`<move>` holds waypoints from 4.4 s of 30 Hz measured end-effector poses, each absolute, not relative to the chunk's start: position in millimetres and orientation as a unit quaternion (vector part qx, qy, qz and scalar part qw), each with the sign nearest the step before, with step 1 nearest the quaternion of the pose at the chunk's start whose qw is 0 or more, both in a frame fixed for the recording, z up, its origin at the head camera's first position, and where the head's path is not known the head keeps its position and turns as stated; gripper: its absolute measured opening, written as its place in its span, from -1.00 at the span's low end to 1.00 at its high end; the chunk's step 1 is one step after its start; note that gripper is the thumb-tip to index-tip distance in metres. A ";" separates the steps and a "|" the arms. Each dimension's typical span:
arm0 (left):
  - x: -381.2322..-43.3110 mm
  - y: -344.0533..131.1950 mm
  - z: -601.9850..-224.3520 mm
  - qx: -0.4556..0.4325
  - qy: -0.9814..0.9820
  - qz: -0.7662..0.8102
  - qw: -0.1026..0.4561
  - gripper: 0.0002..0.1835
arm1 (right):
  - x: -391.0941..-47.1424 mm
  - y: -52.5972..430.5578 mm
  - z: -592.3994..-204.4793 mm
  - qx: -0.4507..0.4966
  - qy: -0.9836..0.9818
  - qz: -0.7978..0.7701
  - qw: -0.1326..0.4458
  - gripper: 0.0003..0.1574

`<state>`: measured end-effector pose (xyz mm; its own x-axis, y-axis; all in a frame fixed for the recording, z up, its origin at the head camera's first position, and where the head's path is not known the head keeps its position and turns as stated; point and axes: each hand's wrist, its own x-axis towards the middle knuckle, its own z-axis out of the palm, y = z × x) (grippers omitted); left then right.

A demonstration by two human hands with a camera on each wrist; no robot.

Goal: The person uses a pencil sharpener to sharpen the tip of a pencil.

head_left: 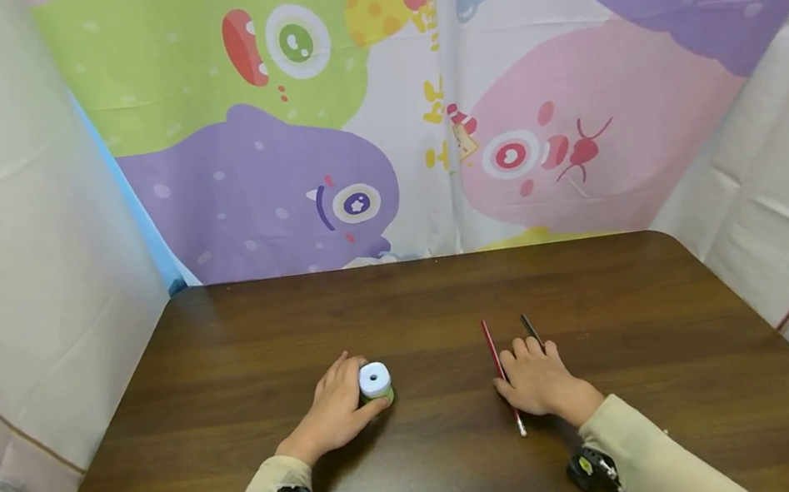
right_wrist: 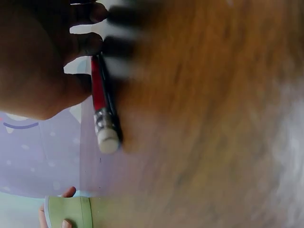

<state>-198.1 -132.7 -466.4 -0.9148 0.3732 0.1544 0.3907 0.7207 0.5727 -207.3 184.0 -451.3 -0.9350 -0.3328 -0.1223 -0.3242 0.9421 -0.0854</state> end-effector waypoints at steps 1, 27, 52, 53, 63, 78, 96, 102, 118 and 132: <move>-198.0 -132.7 -466.6 -0.204 -0.926 -0.316 0.013 -0.38 | -206.6 183.1 -451.3 -0.166 0.983 -0.036 0.064 -0.69; -209.4 -127.4 -426.7 -0.225 -0.868 -0.442 -0.014 -0.47 | -215.4 206.6 -389.3 -0.248 0.935 -0.251 0.032 -0.80; -216.1 -107.5 -393.1 -0.231 -0.765 -0.601 0.004 -0.44 | -211.0 232.2 -365.7 -0.255 0.891 -0.374 -0.030 -0.93; -215.7 -108.2 -393.6 -0.228 -0.766 -0.601 0.007 -0.44 | -210.2 231.6 -366.5 -0.256 0.891 -0.372 -0.041 -0.93; -210.6 -113.4 -389.4 -0.227 -0.772 -0.592 0.029 -0.42 | -206.2 228.7 -368.8 -0.312 0.869 -0.357 -0.140 -0.83; -200.9 -111.0 -377.6 -0.263 -0.779 -0.567 0.040 -0.46 | -197.0 214.8 -364.7 -0.397 0.833 -0.334 -0.192 -0.73; -200.3 -108.1 -381.3 -0.258 -0.772 -0.579 0.044 -0.45 | -186.7 204.1 -353.1 -0.412 0.810 -0.175 -0.378 -0.51; -199.7 -104.9 -381.6 -0.219 -0.761 -0.610 0.022 -0.48 | -189.3 205.8 -353.0 -0.430 0.790 -0.184 -0.398 -0.58; -203.1 -88.6 -398.4 -0.155 -0.594 -0.788 -0.050 -0.49 | -187.5 217.0 -349.8 -0.442 0.794 -0.191 -0.370 -0.56; -201.9 -88.2 -396.0 -0.124 -0.612 -0.776 -0.095 -0.55 | -190.1 215.4 -353.8 -0.444 0.803 -0.166 -0.361 -0.53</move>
